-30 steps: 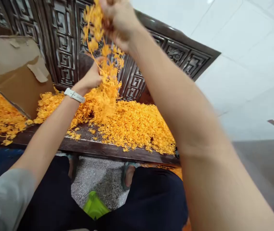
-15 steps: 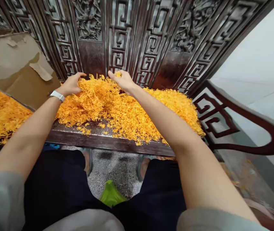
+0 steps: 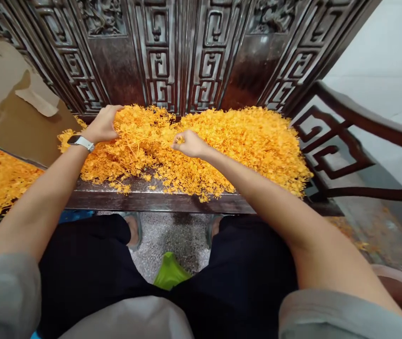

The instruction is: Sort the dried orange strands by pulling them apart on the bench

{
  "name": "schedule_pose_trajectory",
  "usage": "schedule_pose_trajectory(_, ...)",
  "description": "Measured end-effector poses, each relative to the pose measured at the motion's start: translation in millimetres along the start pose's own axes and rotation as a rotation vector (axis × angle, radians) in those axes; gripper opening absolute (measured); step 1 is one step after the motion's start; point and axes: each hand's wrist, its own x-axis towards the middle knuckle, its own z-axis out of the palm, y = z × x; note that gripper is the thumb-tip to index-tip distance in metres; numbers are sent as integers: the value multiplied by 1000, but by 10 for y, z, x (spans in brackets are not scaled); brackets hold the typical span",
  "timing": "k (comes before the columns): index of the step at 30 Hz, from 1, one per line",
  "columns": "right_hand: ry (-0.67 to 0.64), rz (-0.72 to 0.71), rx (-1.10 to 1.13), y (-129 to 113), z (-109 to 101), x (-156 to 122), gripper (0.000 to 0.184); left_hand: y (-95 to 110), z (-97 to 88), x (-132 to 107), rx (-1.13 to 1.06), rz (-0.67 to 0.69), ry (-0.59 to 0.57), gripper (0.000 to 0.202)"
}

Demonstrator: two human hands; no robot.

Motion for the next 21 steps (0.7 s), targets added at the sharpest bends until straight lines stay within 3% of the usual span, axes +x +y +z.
schedule_pose_trajectory(2, -115, 33, 64, 15, 16, -102, 23, -11, 66, 32, 12, -7, 22, 93)
schedule_pose_trajectory(5, -370, 107, 140, -44, 56, -236, 69, 68, 77, 126, 84, 25, -35, 80)
schedule_pose_trajectory(7, -336, 135, 147, -88, 89, -273, 90, 221, 14, 207, 128, 84, -73, 66)
schedule_pose_trajectory(11, 103, 129, -69, -88, 101, -245, 66, 620, -182, 326, 175, 207, -81, 50)
schedule_pose_trajectory(15, 400, -77, -297, -96, 44, -240, 55, 905, -284, 355, 210, 308, -101, 51)
schedule_pose_trajectory(18, 420, -221, -311, -193, 75, -259, 45, 1072, -289, 374, 170, 363, -128, 55)
schedule_pose_trajectory(21, 241, -242, -259, -283, 177, -254, 31, 1263, -321, 405, 89, 388, -150, 57)
